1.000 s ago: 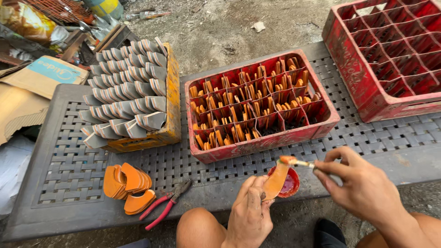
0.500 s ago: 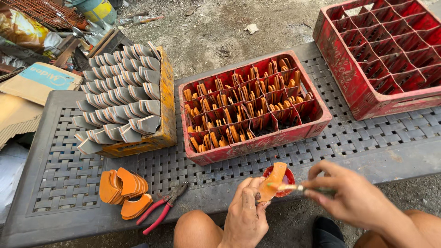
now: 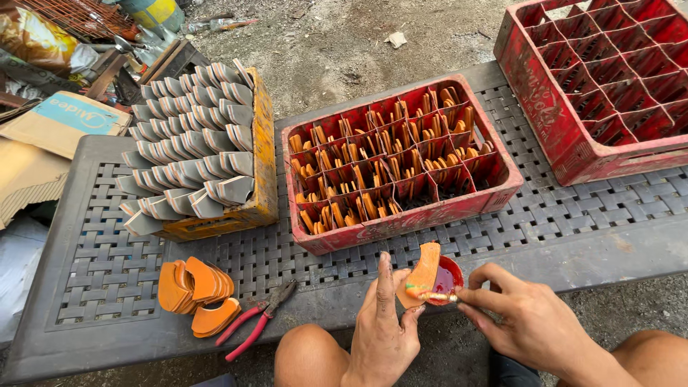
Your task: The person paints small curved wooden pieces with red paint using a brush. They dip the brush into a small container of paint, apply it to each piece, and place the finished pieces into a red crate. The process is repeated for multiple pieces.
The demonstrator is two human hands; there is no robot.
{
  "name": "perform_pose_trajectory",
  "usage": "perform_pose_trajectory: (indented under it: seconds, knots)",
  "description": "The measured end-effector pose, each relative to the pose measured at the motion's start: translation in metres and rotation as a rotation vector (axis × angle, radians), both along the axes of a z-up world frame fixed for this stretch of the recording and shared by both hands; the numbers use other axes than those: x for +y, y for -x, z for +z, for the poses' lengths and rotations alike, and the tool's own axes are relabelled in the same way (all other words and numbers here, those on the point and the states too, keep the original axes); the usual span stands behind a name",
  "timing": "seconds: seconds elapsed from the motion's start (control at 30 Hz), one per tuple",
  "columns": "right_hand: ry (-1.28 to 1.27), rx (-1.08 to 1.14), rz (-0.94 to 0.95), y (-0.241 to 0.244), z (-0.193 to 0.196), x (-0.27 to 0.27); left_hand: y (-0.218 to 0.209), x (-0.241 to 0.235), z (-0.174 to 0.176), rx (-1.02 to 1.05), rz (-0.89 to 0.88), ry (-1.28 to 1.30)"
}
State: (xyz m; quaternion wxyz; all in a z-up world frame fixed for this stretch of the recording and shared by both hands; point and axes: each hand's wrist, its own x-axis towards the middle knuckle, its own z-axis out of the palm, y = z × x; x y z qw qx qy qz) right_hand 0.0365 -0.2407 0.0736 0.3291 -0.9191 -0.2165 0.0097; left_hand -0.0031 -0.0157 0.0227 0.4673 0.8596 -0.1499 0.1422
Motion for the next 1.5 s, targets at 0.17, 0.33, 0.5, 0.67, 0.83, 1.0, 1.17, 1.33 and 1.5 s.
perform_pose_trajectory:
  seconds: [0.17,0.33,0.5,0.67,0.83,1.0,1.17,1.33,1.5]
  knots:
    - [0.086,0.073,-0.146,-0.011,0.002,-0.013,0.002,0.003,0.0,0.113,-0.015,-0.008]
    - [0.003,0.059,-0.023,-0.009,-0.006,-0.007,0.0,-0.002,0.0,0.124,-0.016,0.005]
    - [0.164,0.167,-0.203,-0.027,0.004,-0.038,0.003,0.002,0.003,0.133,-0.039,0.002]
    - [-0.154,0.008,-0.027,-0.024,0.001,-0.042,-0.003,0.001,0.014,0.175,-0.19,-0.012]
    - [0.025,0.209,0.069,-0.013,-0.02,-0.027,-0.002,0.007,0.025,0.244,-0.353,-0.059]
    - [-0.042,0.289,0.138,-0.013,-0.027,-0.034,-0.003,0.026,0.034,0.365,-0.451,0.156]
    - [-0.805,0.365,0.261,0.006,-0.039,-0.045,0.0,0.025,0.04,0.522,-0.518,0.728]
    - [-1.139,0.286,0.041,0.017,-0.057,-0.027,-0.009,-0.014,0.023,0.475,-0.305,1.145]
    - [-0.921,0.123,-0.164,0.025,-0.062,0.011,-0.003,-0.044,0.0,0.658,-0.365,1.383]
